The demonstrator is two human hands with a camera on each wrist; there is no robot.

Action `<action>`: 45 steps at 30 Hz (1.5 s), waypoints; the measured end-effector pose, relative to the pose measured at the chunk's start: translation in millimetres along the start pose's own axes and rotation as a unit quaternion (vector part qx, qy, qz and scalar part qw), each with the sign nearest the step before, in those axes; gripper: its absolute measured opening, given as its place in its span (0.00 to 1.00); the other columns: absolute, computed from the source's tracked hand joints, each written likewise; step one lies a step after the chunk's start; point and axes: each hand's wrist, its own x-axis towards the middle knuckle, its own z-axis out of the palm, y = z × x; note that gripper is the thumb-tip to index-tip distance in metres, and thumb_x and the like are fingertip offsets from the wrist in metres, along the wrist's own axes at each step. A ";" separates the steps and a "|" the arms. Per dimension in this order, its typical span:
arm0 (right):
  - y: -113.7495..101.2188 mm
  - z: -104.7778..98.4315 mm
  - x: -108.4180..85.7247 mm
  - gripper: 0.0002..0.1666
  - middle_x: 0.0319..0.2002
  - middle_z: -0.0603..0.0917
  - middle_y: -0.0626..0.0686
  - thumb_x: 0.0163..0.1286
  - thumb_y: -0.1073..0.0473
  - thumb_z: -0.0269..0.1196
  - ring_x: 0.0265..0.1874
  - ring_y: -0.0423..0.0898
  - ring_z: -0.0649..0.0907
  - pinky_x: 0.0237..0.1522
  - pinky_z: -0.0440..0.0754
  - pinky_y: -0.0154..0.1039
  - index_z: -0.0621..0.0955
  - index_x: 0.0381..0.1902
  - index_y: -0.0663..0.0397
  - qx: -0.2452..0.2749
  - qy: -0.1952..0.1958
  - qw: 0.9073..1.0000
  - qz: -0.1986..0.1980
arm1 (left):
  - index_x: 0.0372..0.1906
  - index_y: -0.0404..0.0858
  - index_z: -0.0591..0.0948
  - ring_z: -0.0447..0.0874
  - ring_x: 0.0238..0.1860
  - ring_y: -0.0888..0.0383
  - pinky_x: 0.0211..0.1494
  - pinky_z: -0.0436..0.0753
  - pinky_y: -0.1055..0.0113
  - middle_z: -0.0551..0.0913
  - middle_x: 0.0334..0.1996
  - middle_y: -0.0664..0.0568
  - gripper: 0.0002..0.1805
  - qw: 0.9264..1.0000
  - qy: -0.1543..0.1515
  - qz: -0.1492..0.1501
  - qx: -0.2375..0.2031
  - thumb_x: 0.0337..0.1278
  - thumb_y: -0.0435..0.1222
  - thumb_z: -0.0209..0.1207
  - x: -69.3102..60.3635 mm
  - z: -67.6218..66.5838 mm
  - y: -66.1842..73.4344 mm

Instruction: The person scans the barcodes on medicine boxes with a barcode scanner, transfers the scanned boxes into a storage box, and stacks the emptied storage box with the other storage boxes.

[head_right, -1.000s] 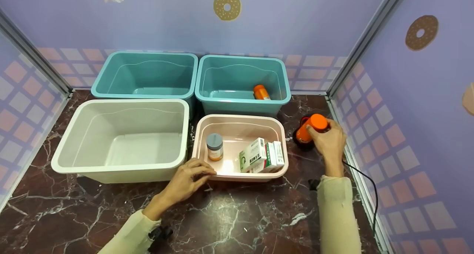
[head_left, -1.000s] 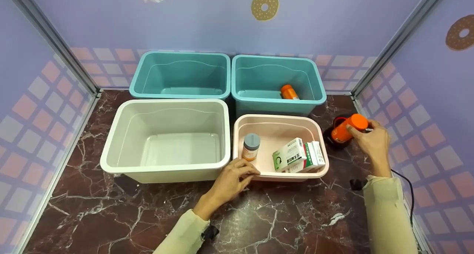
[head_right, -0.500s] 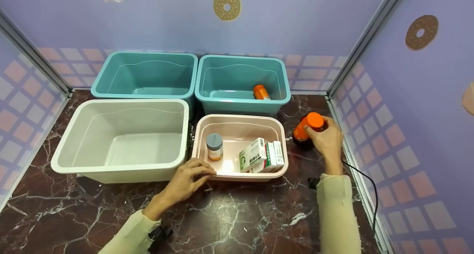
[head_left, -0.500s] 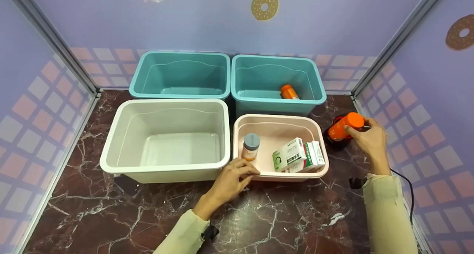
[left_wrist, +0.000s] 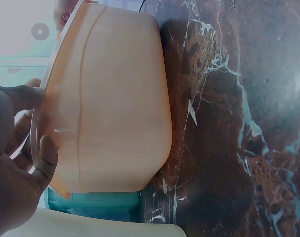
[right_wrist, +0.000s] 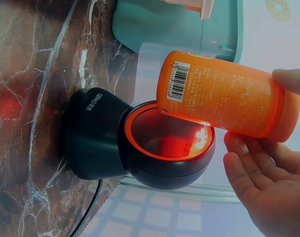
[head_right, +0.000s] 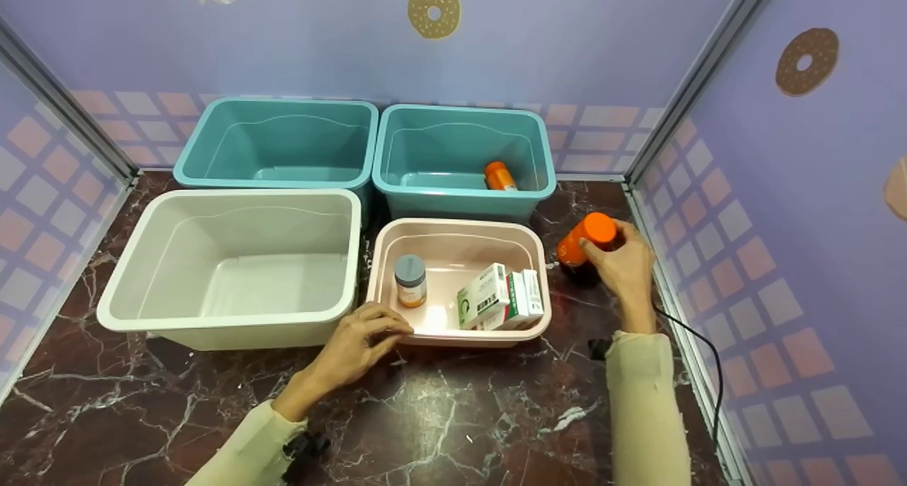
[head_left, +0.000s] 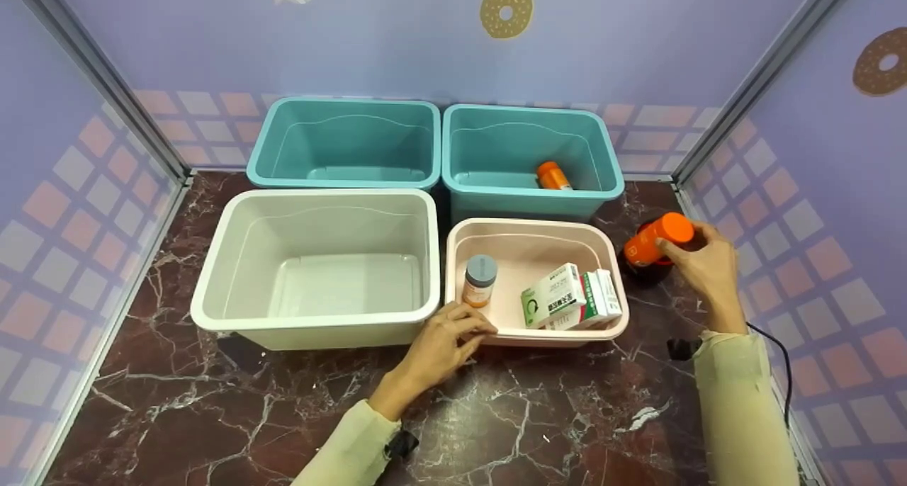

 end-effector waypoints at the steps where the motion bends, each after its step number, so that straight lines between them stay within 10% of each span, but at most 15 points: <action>1: -0.3 -0.1 -0.1 0.43 0.61 0.79 0.67 0.61 0.41 0.69 0.59 0.63 0.77 0.63 0.71 0.56 0.74 0.67 0.60 0.001 -0.001 1.000 0.001 | 0.41 0.46 0.89 0.81 0.48 0.56 0.57 0.79 0.62 0.87 0.42 0.57 0.08 1.000 0.000 0.000 0.000 0.55 0.33 0.69 0.0 0.1 0.0; 45: -53.1 -7.6 8.9 0.39 0.57 0.84 0.59 0.57 0.43 0.74 0.53 0.47 0.79 0.59 0.73 0.40 0.79 0.63 0.53 0.043 0.046 0.998 -0.030 | 0.41 0.47 0.89 0.81 0.48 0.56 0.58 0.79 0.62 0.87 0.42 0.58 0.10 1.000 0.002 -0.008 0.002 0.53 0.32 0.70 0.7 -0.4 2.2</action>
